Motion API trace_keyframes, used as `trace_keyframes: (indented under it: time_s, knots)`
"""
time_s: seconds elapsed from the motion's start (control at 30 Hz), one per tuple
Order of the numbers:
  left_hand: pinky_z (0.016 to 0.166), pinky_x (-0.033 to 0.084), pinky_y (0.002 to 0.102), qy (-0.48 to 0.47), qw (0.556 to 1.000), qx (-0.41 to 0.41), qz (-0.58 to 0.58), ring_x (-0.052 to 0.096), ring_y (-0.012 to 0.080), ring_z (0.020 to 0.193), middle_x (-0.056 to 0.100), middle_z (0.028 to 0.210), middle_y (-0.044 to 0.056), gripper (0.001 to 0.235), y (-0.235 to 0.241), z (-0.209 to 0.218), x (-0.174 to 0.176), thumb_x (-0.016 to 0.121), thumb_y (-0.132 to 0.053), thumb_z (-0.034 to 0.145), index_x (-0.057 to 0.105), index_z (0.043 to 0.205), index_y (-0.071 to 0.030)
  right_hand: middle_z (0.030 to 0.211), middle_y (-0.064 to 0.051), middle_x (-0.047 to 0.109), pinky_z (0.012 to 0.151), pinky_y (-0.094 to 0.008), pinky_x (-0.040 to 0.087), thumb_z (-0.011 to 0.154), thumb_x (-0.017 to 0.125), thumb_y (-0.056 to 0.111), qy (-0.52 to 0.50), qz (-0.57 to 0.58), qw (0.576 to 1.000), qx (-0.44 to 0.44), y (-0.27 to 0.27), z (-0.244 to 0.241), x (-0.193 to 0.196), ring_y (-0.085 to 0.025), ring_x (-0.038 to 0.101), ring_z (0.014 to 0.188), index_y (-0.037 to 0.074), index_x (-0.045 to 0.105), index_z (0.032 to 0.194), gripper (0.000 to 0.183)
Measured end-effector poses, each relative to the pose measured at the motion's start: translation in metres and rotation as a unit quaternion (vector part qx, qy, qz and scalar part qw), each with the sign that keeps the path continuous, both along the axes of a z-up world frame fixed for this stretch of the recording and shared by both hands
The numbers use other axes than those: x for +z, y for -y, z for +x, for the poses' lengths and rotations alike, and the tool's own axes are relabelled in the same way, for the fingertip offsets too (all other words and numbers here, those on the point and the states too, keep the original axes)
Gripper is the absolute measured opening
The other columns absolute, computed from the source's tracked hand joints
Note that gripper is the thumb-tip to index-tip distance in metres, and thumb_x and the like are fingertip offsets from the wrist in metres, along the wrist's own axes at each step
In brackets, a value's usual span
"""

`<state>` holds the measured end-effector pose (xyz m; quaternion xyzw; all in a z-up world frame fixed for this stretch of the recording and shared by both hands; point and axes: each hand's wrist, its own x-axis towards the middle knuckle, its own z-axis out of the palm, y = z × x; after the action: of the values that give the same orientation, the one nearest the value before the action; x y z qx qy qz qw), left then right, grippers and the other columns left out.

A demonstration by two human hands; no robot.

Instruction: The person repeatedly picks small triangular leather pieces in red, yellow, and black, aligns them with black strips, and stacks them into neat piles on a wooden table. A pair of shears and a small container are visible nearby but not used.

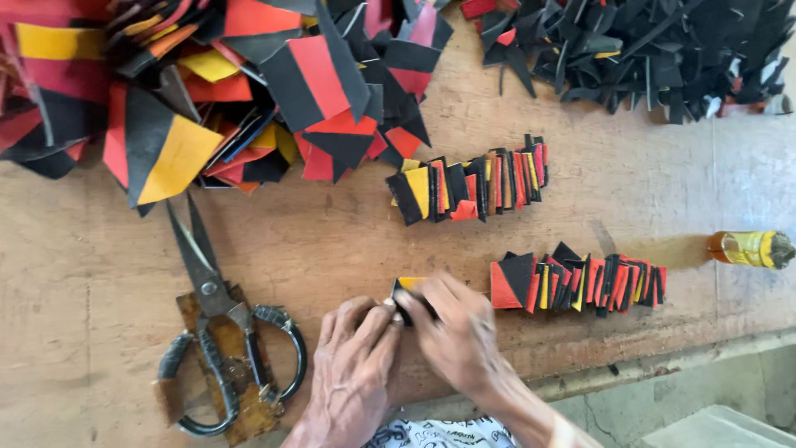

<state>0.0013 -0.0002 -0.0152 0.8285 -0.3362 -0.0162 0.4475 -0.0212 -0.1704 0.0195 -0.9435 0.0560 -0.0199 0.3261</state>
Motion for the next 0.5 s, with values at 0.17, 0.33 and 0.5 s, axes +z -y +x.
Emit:
trace_keyframes:
  time_s: [0.17, 0.33, 0.5]
  knots:
    - [0.091, 0.046, 0.048, 0.001, 1.000, 0.011, 0.009, 0.057, 0.0338, 0.116, 0.064, 0.118, 0.013, 0.041, 0.004, 0.001, 0.001, 0.068, -0.007, 0.071, 0.069, 0.110, 0.004, 0.083, -0.015, 0.066, 0.064, -0.042, 0.053, 0.088, 0.072, 0.006, 0.045, 0.008, 0.999, 0.024, -0.006, 0.012, 0.012, -0.036, 0.067, 0.074, 0.001, 0.067, 0.095, 0.010]
    - [0.090, 0.047, 0.048, -0.005, 1.000, 0.012, 0.019, 0.057, 0.0337, 0.115, 0.065, 0.119, 0.014, 0.040, 0.004, -0.004, 0.001, 0.070, -0.006, 0.070, 0.069, 0.108, 0.003, 0.081, -0.016, 0.064, 0.060, -0.043, 0.050, 0.092, 0.073, 0.007, 0.015, 0.011, 1.000, -0.007, -0.005, 0.009, 0.012, -0.037, 0.064, 0.072, 0.002, 0.065, 0.090, 0.010]
    - [0.091, 0.047, 0.047, 0.011, 1.000, 0.029, -0.005, 0.058, 0.0322, 0.115, 0.065, 0.115, 0.012, 0.037, 0.006, 0.002, 0.002, 0.071, -0.006, 0.071, 0.071, 0.108, 0.001, 0.080, -0.014, 0.064, 0.061, -0.043, 0.051, 0.089, 0.073, 0.009, 0.024, -0.002, 1.000, 0.007, -0.003, 0.011, 0.007, -0.036, 0.065, 0.073, 0.003, 0.066, 0.093, 0.010]
